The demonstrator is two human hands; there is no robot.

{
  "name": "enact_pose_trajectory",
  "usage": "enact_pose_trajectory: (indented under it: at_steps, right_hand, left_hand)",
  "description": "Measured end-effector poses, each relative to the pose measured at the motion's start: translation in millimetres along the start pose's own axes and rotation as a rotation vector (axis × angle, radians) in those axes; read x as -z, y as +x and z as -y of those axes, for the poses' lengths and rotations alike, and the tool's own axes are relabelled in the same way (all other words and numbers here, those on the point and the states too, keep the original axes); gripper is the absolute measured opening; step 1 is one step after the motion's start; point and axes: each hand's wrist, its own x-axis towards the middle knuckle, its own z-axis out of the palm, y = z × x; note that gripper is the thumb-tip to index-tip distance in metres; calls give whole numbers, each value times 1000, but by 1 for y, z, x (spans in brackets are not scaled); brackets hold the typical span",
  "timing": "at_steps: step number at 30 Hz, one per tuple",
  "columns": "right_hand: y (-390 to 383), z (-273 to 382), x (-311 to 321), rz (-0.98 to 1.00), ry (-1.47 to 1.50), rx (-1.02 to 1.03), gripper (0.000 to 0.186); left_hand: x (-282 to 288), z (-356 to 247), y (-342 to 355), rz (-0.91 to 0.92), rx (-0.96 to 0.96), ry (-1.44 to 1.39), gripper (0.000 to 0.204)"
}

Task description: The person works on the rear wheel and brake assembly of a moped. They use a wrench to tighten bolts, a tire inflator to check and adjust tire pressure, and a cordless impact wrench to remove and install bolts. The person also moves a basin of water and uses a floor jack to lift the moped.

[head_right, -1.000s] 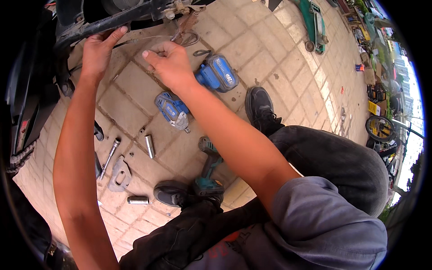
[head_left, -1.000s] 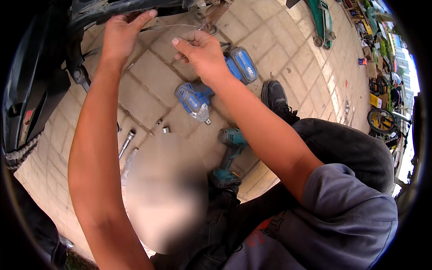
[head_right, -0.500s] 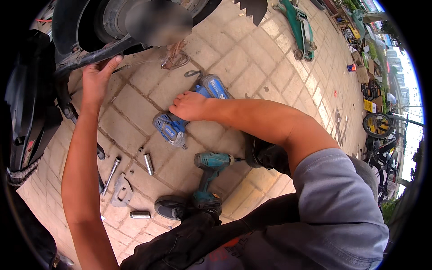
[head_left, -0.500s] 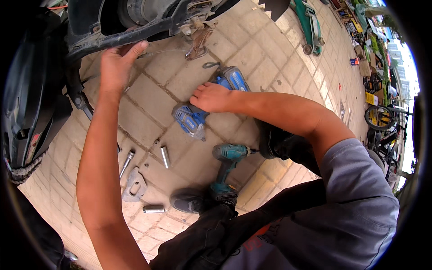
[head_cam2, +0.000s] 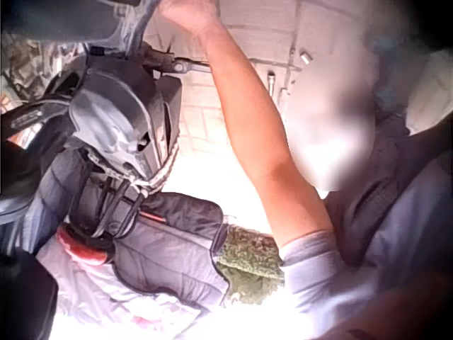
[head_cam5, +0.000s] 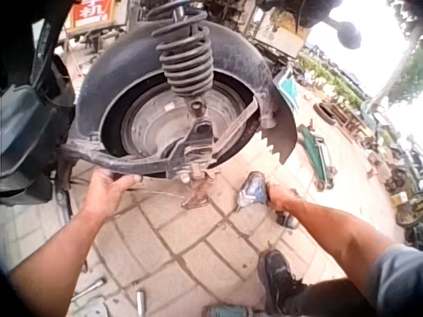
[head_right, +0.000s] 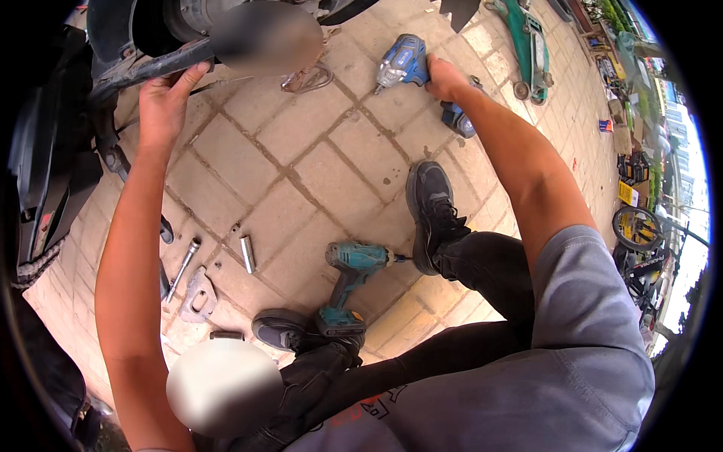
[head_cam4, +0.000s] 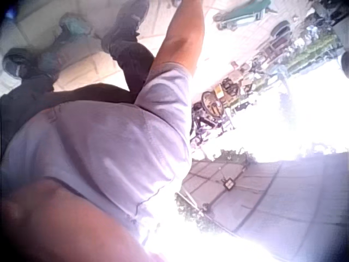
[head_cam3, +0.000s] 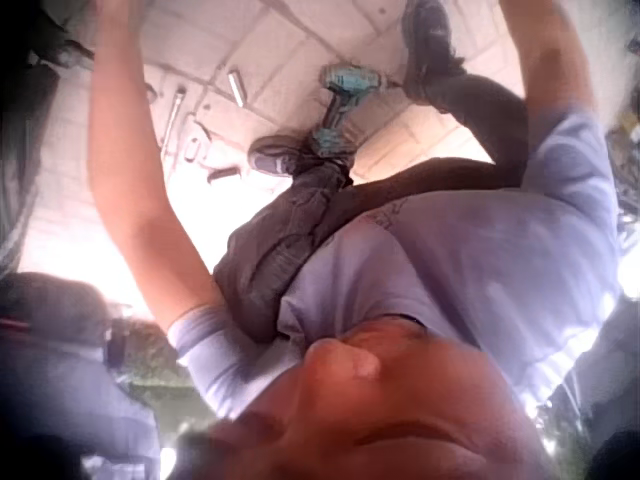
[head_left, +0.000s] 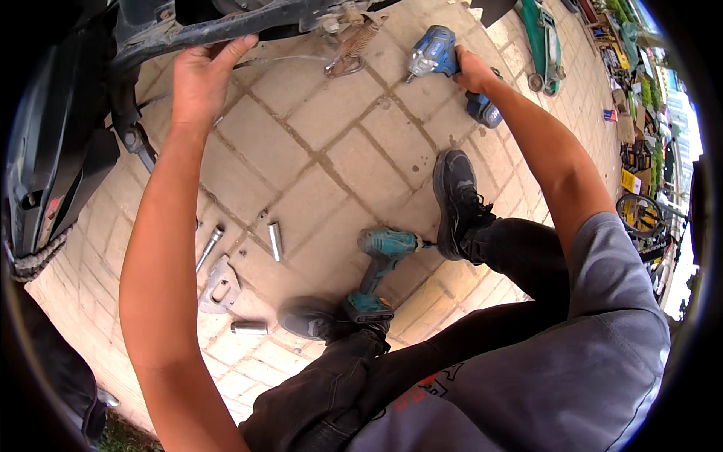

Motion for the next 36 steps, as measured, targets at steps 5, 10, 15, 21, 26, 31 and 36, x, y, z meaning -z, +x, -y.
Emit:
enact_pose_trajectory:
  at_steps: [5,10,15,21,26,31,36]
  right_hand:
    - [-9,25,-6,-384,-215,102,51]
    - [-97,163,-21,377,144,857,48]
    - [-193,201,-74,835,116,688,68]
    - [-207,221,-105,661,88,722,54]
    - [-181,264,-76,472,89,963,45]
    - [-115,282,-49,591,-73,776,44]
    - [-73,306,-50,296,65,839,37]
  left_hand:
    - [9,-3,2,98,-14,180,38]
    - [38,-33,-22,147,45,230,43]
    - [119,-47,-102,73,341,395,39]
    - [204,0,-307,-144,844,595,24]
    - [164,11,-370,-212,877,803,28]
    - [143,12,-333,9,377,1039,48]
    - [150,26,-320,138,386,1085,46]
